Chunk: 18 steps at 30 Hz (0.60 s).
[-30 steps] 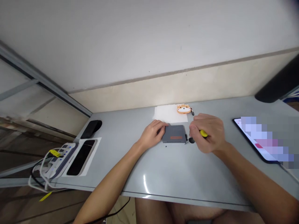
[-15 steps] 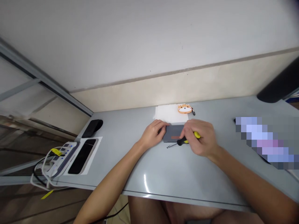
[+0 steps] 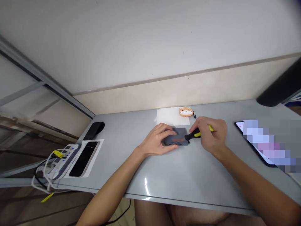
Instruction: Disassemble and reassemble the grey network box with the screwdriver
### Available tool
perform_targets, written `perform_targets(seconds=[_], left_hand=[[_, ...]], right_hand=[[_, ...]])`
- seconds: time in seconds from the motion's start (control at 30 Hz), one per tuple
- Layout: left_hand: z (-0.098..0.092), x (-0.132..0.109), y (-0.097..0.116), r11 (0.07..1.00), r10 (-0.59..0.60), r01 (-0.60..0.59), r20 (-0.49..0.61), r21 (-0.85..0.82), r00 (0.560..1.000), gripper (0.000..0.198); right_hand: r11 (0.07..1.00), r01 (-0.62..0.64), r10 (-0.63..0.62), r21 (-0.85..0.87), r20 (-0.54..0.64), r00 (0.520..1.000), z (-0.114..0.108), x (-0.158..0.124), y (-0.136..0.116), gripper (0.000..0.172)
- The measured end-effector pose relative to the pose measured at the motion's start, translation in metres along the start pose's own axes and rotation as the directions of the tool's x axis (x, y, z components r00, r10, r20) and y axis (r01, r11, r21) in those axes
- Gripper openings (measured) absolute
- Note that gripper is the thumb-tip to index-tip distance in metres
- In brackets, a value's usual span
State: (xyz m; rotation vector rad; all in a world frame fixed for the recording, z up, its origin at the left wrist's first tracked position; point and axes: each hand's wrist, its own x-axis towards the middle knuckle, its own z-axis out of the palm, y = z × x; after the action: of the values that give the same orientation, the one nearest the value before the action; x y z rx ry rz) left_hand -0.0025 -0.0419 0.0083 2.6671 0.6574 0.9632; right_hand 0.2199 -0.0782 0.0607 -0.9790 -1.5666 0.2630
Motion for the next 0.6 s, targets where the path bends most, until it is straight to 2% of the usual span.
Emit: perform_targets(seconds=[0.1,0.2,0.33,0.6], left_hand=[[0.005,0.0,0.0,1.0,0.023,-0.023,-0.02,0.003,1.0,0.026],[0.007,0.001,-0.001,1.0,0.01,-0.01,-0.049,0.006,0.999,0.024],[0.005,0.001,-0.002,1.0,0.013,-0.011,-0.073,0.028,0.997,0.025],[0.004,0.001,0.0,0.997,-0.034,0.037,-0.044,0.071,0.998,0.023]], right_hand=[[0.991,-0.132,0.134,0.03,-0.074,0.988,-0.001,0.003,0.002,0.041],[0.979,-0.197,0.203,0.056,-0.125,0.971,-0.001,0.005,0.006,0.039],[0.971,-0.226,0.236,0.078,-0.147,0.961,-0.001,0.007,0.01,0.036],[0.966,-0.235,0.251,0.104,-0.178,0.952,0.0,0.005,0.017,0.035]])
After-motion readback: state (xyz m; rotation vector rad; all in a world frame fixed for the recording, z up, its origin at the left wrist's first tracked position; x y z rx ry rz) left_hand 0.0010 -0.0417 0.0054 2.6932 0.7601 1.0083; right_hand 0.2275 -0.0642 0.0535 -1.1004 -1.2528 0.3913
